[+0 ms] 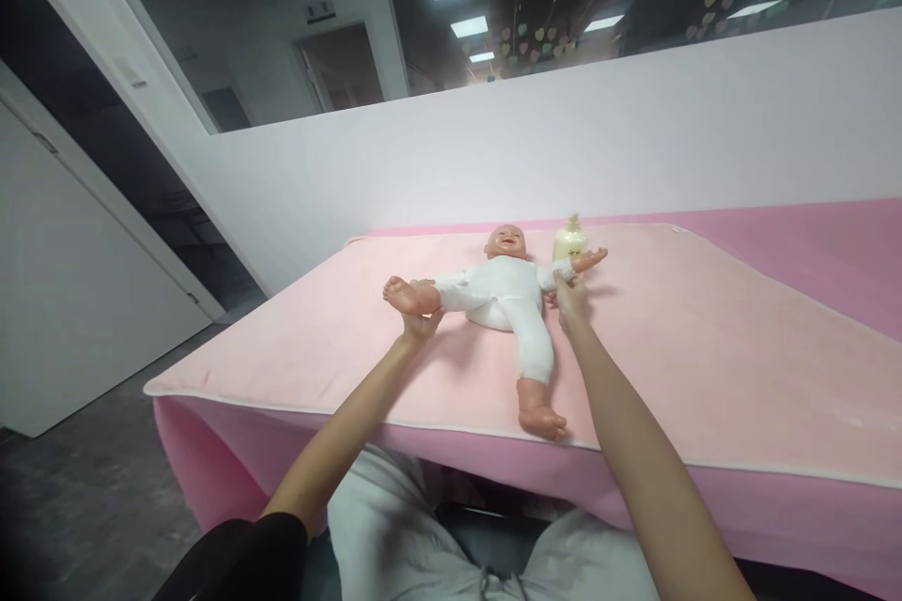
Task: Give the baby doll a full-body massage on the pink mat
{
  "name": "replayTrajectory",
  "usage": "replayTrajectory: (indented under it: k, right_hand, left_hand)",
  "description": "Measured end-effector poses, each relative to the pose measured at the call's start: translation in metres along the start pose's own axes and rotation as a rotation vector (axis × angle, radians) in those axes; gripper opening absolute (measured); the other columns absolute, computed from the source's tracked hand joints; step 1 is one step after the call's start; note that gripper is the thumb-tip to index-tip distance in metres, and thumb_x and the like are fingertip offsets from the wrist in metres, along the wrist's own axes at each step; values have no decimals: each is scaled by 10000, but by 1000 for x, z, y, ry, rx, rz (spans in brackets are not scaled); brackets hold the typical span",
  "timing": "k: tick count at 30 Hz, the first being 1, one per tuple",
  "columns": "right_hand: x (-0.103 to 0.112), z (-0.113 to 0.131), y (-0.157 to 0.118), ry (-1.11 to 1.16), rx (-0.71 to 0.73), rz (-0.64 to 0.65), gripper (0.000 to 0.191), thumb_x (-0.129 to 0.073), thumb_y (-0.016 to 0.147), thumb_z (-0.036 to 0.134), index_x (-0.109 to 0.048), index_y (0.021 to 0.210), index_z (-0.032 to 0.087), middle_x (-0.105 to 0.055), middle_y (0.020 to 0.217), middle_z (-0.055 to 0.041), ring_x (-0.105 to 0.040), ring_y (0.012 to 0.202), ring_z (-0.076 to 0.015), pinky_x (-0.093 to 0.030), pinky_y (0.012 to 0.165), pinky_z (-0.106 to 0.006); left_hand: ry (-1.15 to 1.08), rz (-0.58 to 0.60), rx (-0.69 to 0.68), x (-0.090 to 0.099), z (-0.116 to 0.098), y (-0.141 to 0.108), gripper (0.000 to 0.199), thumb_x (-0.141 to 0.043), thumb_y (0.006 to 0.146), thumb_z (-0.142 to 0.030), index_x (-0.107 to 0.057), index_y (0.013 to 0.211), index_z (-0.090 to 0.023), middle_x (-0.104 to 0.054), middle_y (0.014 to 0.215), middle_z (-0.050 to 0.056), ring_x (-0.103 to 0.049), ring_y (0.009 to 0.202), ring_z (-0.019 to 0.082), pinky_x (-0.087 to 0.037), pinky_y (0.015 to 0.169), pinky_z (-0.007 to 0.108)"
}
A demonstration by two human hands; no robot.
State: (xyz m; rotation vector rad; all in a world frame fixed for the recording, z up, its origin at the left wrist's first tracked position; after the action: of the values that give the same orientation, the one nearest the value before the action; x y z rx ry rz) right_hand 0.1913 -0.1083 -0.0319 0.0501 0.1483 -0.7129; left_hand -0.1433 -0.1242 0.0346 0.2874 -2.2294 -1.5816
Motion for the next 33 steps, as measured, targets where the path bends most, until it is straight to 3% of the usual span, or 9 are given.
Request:
replayTrajectory:
  k: [4, 8, 12, 17, 20, 23, 26, 29, 33]
  right_hand:
    - [-13, 20, -10, -321, 316, 84, 229, -635, 735, 330, -609, 878, 154, -610, 797, -47, -573, 686, -148, -503, 654, -284]
    - [-30, 32, -24, -572, 611, 195, 398, -550, 726, 219, -667, 1105, 183, -592, 1155, -100, -581, 963, -205, -481, 879, -349]
    - [-23, 28, -16, -479, 531, 149, 339, -605, 731, 303, -664, 1034, 163, -630, 1033, -93, -587, 892, -197, -501, 821, -332]
    - [-4, 10, -3, -179, 153, 2, 285, -584, 800, 394, -590, 931, 141, -548, 601, -10, -519, 506, -139, -471, 493, -261]
    - [4, 8, -4, -103, 71, -74, 303, -553, 835, 416, -583, 957, 141, -520, 557, 1, -498, 445, -134, -443, 434, -249]
    - [4, 12, -6, -209, 130, -65, 302, -567, 821, 422, -606, 913, 137, -572, 638, -29, -521, 504, -136, -458, 485, -255]
    - [-9, 26, -15, -481, 386, 34, 291, -617, 768, 399, -653, 903, 143, -637, 836, -82, -580, 717, -178, -487, 656, -289]
    - [-24, 35, -29, -673, 602, 144, 340, -559, 765, 272, -669, 1072, 178, -624, 1117, -109, -582, 932, -219, -467, 806, -328]
    - [-23, 31, -25, -610, 545, 137, 305, -570, 774, 314, -664, 1029, 177, -642, 1048, -97, -584, 903, -214, -471, 801, -331]
  left_hand:
    - [15, 235, 77, -25, -4, 1, 533, -661, 772, -455, -553, 1206, -166, -598, 1193, 150, -609, 1078, 261, -502, 962, 437]
    - [-24, 387, 38, -42, -17, 1, 479, -612, 790, -285, -529, 1256, -213, -501, 1362, 132, -572, 1189, 229, -518, 965, 369]
    - [-3, 311, 8, -33, -20, 2, 451, -650, 776, -369, -566, 1183, -193, -572, 1213, 129, -590, 1145, 244, -522, 949, 392]
    - [20, 126, 11, -7, -15, 7, 520, -664, 733, -562, -587, 1065, -168, -638, 1000, 104, -629, 980, 261, -507, 904, 458]
    - [53, 127, 14, -6, -13, 8, 538, -669, 727, -567, -594, 1077, -165, -640, 1012, 104, -623, 994, 263, -489, 930, 452]
    - [89, 237, 70, -20, -9, 4, 521, -679, 749, -486, -593, 1166, -185, -611, 1147, 107, -630, 964, 224, -512, 872, 370]
    - [103, 382, 110, -38, -5, -2, 449, -606, 821, -357, -566, 1250, -229, -543, 1303, 98, -642, 862, 158, -517, 708, 269]
    - [106, 403, 110, -45, -6, -5, 443, -590, 827, -301, -556, 1266, -252, -531, 1327, 84, -644, 824, 138, -500, 622, 237]
    - [49, 356, 83, -40, -8, -4, 423, -599, 830, -313, -564, 1246, -241, -546, 1305, 95, -655, 887, 154, -535, 675, 252]
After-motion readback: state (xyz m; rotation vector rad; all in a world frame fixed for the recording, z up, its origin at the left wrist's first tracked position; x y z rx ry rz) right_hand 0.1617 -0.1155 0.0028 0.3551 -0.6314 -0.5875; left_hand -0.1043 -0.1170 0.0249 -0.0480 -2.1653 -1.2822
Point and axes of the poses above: each hand's wrist, its own y-axis towards the middle knuckle, its own x-axis out of the back of the hand, z = x × y, the point moved 7 cm from there along y, towards the middle knuckle
